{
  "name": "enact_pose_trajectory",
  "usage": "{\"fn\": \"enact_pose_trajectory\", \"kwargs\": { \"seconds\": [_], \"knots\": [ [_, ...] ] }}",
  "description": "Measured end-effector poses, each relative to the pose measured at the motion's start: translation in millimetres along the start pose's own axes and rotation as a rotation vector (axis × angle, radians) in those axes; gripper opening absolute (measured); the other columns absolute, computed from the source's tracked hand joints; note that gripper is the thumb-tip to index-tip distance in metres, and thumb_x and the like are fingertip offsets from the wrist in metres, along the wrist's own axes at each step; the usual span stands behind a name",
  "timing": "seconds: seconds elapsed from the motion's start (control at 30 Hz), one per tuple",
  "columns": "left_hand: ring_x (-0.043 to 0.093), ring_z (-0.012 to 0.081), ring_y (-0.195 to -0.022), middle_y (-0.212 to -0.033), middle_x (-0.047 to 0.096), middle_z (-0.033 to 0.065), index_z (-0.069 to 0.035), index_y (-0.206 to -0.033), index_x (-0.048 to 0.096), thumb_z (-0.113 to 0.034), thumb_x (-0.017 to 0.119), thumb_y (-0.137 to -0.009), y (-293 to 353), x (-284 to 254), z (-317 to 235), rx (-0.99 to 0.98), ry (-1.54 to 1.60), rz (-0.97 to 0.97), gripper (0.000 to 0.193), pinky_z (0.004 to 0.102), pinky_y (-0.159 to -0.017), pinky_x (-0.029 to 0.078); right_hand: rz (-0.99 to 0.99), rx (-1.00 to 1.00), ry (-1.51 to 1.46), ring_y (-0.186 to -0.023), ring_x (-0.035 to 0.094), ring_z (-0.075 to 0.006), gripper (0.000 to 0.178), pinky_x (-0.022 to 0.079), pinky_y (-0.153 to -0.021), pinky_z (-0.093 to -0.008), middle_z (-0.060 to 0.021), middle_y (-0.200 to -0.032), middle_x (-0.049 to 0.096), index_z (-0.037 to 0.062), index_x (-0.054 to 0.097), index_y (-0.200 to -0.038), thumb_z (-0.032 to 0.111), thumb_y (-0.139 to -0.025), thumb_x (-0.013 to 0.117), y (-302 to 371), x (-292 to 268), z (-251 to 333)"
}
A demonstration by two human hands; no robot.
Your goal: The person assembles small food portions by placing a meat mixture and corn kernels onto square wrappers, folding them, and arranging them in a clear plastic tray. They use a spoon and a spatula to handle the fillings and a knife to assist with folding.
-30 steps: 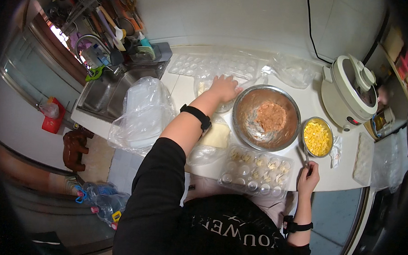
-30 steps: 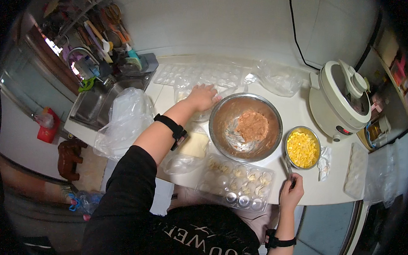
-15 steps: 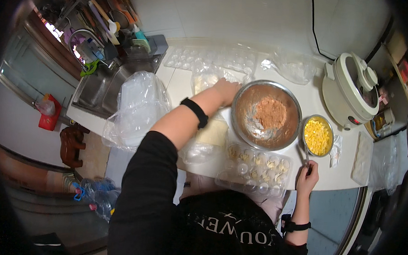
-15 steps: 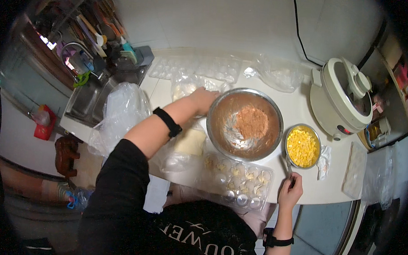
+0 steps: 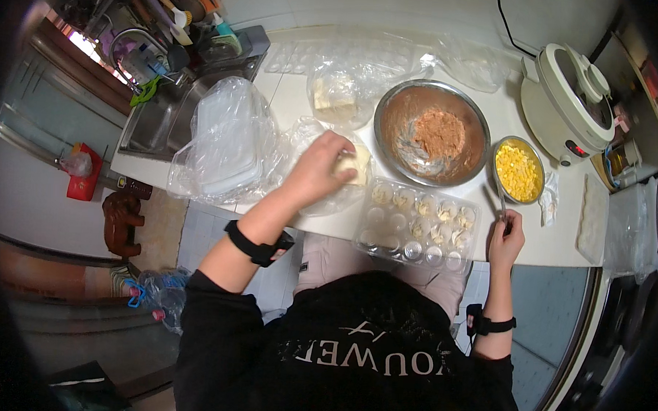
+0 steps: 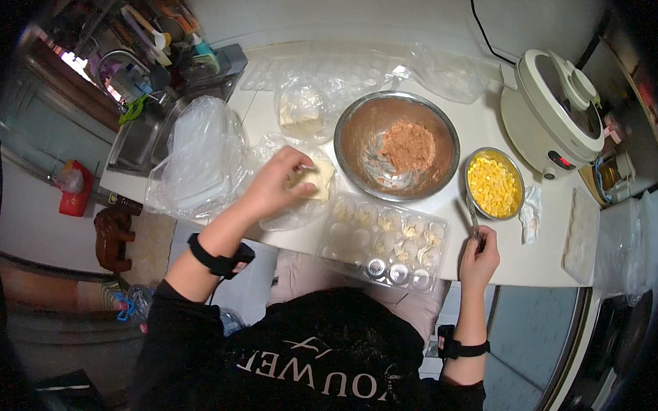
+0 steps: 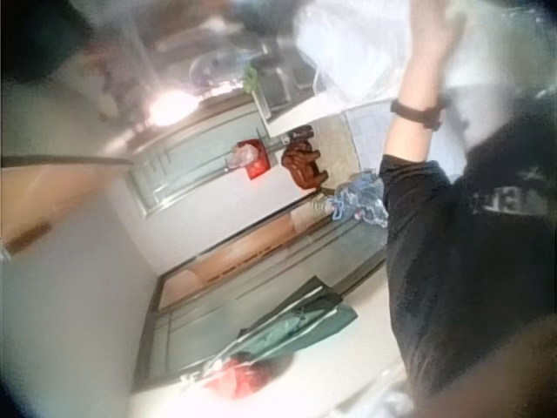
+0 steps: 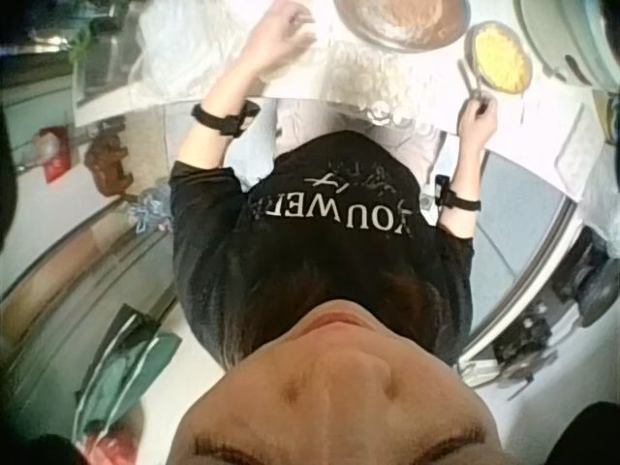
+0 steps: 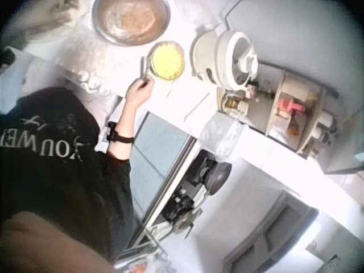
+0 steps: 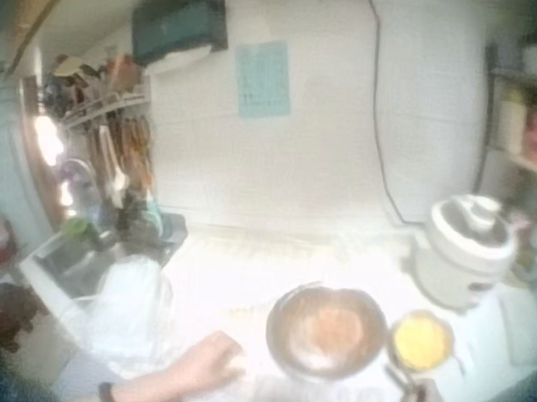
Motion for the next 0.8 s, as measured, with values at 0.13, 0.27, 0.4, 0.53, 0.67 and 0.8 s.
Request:
{"fn": "enact_pose_trajectory", "kwargs": {
  "seconds": [0.13,0.27,0.4,0.53,0.67,0.8],
  "knots": [
    [0.048,0.0339,-0.104,-0.101,0.051,0.0163,-0.002,-0.098,0.055,-0.019,0.071,-0.074,11,44,6,-0.017,-0.095,-0.086,0.034,0.0391,-0.09,0.041,0.021,0.01,-0.005,-0.062,0.052,-0.0147,0.014,0.045,-0.061,-0.0272,-0.0078,-0.07,0.055,0.0001,0.056,-0.093,-0.002,-0.081,0.048,-1,1,0],
    [0.047,0.0357,-0.102,-0.102,0.049,0.0185,-0.002,-0.1,0.054,-0.02,0.071,-0.073,10,54,16,-0.102,-0.08,-0.216,0.036,0.0408,-0.09,0.041,0.011,-0.019,0.016,-0.06,0.052,-0.0154,0.014,0.045,-0.06,-0.0274,-0.008,-0.069,0.055,0.0002,0.056,-0.092,-0.002,-0.08,0.049,-1,0,4],
    [0.047,0.0337,-0.101,-0.102,0.05,0.0162,-0.003,-0.104,0.054,-0.015,0.068,-0.074,14,55,13,-0.043,-0.136,-0.233,0.035,0.0379,-0.091,0.04,0.004,-0.016,0.02,-0.058,0.052,-0.0145,0.013,0.044,-0.057,-0.0275,-0.0072,-0.068,0.055,0.0005,0.055,-0.092,-0.002,-0.081,0.05,-1,-1,7],
    [0.052,0.0306,-0.094,-0.099,0.051,0.0146,-0.001,-0.103,0.056,-0.01,0.067,-0.073,17,53,13,-0.023,-0.157,-0.265,0.032,0.0358,-0.085,0.044,0.001,-0.003,-0.035,-0.055,0.051,-0.0131,0.012,0.042,-0.053,-0.0266,-0.0065,-0.068,0.056,0.0009,0.055,-0.092,-0.002,-0.081,0.05,-1,-2,7],
    [0.057,0.0259,-0.083,-0.096,0.054,0.014,0.0,-0.099,0.06,-0.01,0.069,-0.073,15,50,25,-0.064,-0.07,-0.317,0.029,0.0325,-0.076,0.048,-0.039,-0.076,-0.009,-0.055,0.05,-0.0128,0.013,0.042,-0.053,-0.0259,-0.0063,-0.068,0.056,0.0014,0.055,-0.092,-0.002,-0.081,0.05,0,-3,12],
    [0.058,0.0155,-0.079,-0.094,0.06,0.0085,0.0,-0.104,0.062,-0.011,0.066,-0.081,15,48,49,-0.135,0.2,-0.255,0.026,0.0281,-0.073,0.048,-0.045,-0.055,-0.021,-0.056,0.05,-0.0117,0.012,0.041,-0.053,-0.0252,-0.0055,-0.068,0.056,0.002,0.055,-0.092,-0.002,-0.082,0.051,0,-3,10]
  ]
}}
Point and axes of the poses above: each hand's wrist, its own y-axis away from the middle knuckle, its own x-axis out of the palm, z = x × y, the point moved 6 cm from there along -y, towards the middle knuckle
